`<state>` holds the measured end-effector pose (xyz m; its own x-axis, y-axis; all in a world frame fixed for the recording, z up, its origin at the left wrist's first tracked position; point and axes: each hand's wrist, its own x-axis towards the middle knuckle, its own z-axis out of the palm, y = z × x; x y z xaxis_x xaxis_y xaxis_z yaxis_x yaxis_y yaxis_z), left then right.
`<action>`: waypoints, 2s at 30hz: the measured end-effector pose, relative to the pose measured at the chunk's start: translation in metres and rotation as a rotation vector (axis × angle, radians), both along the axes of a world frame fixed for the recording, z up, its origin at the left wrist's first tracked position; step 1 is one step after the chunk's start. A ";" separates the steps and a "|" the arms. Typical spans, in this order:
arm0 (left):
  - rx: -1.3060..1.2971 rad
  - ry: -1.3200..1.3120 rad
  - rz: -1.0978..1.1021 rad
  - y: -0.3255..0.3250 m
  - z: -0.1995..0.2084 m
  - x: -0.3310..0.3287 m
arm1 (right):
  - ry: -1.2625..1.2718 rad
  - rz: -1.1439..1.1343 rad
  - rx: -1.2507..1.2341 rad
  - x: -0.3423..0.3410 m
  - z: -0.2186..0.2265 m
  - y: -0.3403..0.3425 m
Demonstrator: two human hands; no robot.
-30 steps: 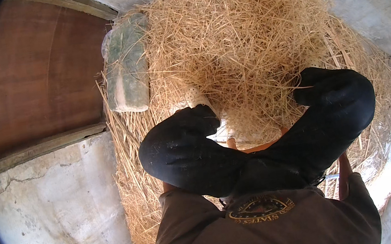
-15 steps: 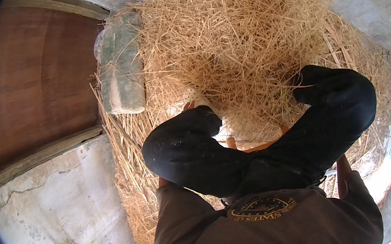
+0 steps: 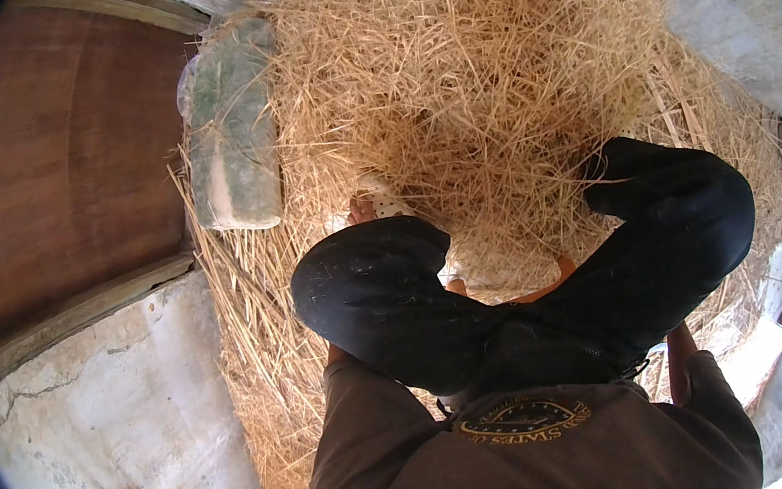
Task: The person sits on a bed of straw and uses a blue utility knife to shave a long, thin bamboo stick. They hold the stick with one hand and scrape along its length with the other, occasionally rotating the stick to work on different sides.
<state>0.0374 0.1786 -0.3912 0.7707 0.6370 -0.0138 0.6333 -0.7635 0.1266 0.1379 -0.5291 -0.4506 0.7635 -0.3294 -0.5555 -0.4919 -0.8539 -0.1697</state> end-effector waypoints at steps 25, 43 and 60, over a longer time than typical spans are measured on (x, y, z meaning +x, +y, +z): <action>0.158 -0.149 -0.188 0.127 0.047 0.124 | -0.053 -0.023 0.055 -0.004 -0.003 0.003; -0.617 0.677 -0.352 0.135 0.161 0.099 | -0.070 -0.193 -0.175 -0.011 -0.012 -0.077; -0.701 0.435 0.296 0.125 0.206 0.043 | 0.169 -0.339 -0.126 0.007 -0.024 -0.093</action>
